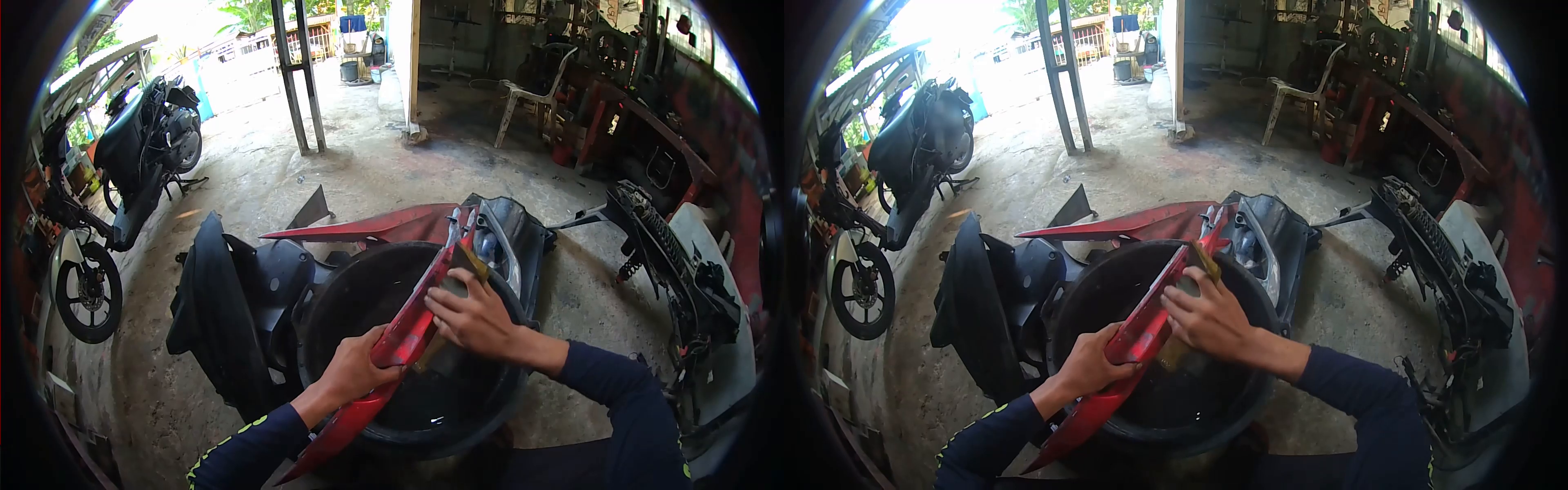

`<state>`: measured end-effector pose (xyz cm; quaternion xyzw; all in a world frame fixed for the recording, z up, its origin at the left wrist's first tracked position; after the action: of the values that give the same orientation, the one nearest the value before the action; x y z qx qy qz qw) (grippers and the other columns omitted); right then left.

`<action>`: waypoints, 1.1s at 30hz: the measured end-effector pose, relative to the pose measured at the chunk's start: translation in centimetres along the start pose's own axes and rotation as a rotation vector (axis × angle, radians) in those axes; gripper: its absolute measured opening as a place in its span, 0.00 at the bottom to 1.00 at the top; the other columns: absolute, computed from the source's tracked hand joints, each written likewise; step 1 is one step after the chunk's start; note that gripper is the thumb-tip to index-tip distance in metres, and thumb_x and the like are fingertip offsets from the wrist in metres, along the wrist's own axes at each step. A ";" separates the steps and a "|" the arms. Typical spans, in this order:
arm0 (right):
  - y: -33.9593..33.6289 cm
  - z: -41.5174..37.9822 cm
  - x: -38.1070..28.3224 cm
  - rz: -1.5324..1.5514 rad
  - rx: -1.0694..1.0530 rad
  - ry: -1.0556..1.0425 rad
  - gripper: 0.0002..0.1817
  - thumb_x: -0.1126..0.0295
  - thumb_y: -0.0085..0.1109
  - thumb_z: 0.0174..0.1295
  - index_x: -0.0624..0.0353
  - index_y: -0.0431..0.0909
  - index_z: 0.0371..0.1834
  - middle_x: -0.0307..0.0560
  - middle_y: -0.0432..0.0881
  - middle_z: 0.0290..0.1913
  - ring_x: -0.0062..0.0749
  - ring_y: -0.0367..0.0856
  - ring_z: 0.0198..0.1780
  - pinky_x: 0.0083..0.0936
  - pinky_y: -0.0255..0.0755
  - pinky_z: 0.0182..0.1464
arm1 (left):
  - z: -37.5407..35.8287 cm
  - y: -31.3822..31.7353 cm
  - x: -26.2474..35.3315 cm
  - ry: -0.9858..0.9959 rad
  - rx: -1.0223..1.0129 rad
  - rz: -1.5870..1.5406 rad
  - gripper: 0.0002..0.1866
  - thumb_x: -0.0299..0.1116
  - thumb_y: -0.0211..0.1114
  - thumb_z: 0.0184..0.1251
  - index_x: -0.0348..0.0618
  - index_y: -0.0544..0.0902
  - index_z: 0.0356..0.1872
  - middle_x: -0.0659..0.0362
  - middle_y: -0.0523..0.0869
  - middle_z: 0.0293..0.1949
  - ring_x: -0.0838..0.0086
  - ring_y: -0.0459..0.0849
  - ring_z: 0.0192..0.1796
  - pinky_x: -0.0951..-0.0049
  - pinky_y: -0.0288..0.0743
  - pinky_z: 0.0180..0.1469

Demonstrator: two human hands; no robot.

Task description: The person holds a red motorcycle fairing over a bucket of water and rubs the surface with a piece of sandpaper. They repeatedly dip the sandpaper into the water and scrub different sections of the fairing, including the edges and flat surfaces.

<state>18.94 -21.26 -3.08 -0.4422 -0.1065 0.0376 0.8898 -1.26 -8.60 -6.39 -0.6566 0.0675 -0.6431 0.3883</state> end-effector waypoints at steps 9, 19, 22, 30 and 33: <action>0.2 0.2 0.7 0.030 0.037 -0.007 0.11 0.66 0.65 0.64 0.53 0.87 0.48 0.40 0.86 0.53 0.51 0.75 0.65 0.43 0.76 0.65 | 0.1 0.1 -0.2 0.038 0.017 -0.005 0.38 0.39 0.82 0.56 0.35 0.79 0.68 0.39 0.91 0.46 0.47 0.92 0.51 0.59 0.84 0.55; 0.7 0.1 4.9 0.027 0.000 0.104 0.13 0.66 0.66 0.64 0.53 0.89 0.50 0.39 0.88 0.54 0.49 0.75 0.65 0.43 0.74 0.68 | 0.3 0.1 0.5 0.048 0.017 -0.007 0.38 0.38 0.81 0.56 0.36 0.79 0.68 0.39 0.91 0.46 0.46 0.91 0.51 0.58 0.84 0.55; 1.2 0.1 6.7 -0.001 0.015 0.225 0.15 0.65 0.69 0.63 0.53 0.90 0.51 0.37 0.88 0.56 0.50 0.74 0.65 0.43 0.72 0.71 | 0.6 0.1 1.2 -0.044 -0.021 -0.038 0.38 0.38 0.81 0.56 0.36 0.79 0.68 0.39 0.91 0.46 0.46 0.91 0.51 0.59 0.85 0.55; 1.6 0.0 6.5 0.014 0.054 0.182 0.15 0.66 0.70 0.59 0.53 0.90 0.50 0.36 0.85 0.57 0.48 0.75 0.63 0.47 0.70 0.74 | 0.6 0.3 0.5 0.009 -0.007 -0.016 0.39 0.39 0.82 0.56 0.36 0.78 0.68 0.39 0.91 0.45 0.46 0.91 0.50 0.57 0.85 0.54; 0.0 -0.7 0.7 0.045 0.046 0.002 0.12 0.68 0.69 0.60 0.53 0.89 0.46 0.38 0.87 0.55 0.49 0.76 0.62 0.44 0.76 0.65 | 0.5 0.2 0.4 -0.004 -0.024 0.050 0.39 0.39 0.83 0.56 0.35 0.78 0.68 0.39 0.91 0.46 0.48 0.92 0.50 0.60 0.84 0.55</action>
<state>19.73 -21.66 -3.38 -0.4237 -0.0949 0.0598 0.8988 -0.70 -8.76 -6.11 -0.6607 0.0908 -0.6310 0.3964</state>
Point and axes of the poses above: each hand's wrist, its own z-axis towards the middle knuckle, its own y-axis out of the palm, x = y × z, the point moved 3 cm from there along z, towards the middle knuckle
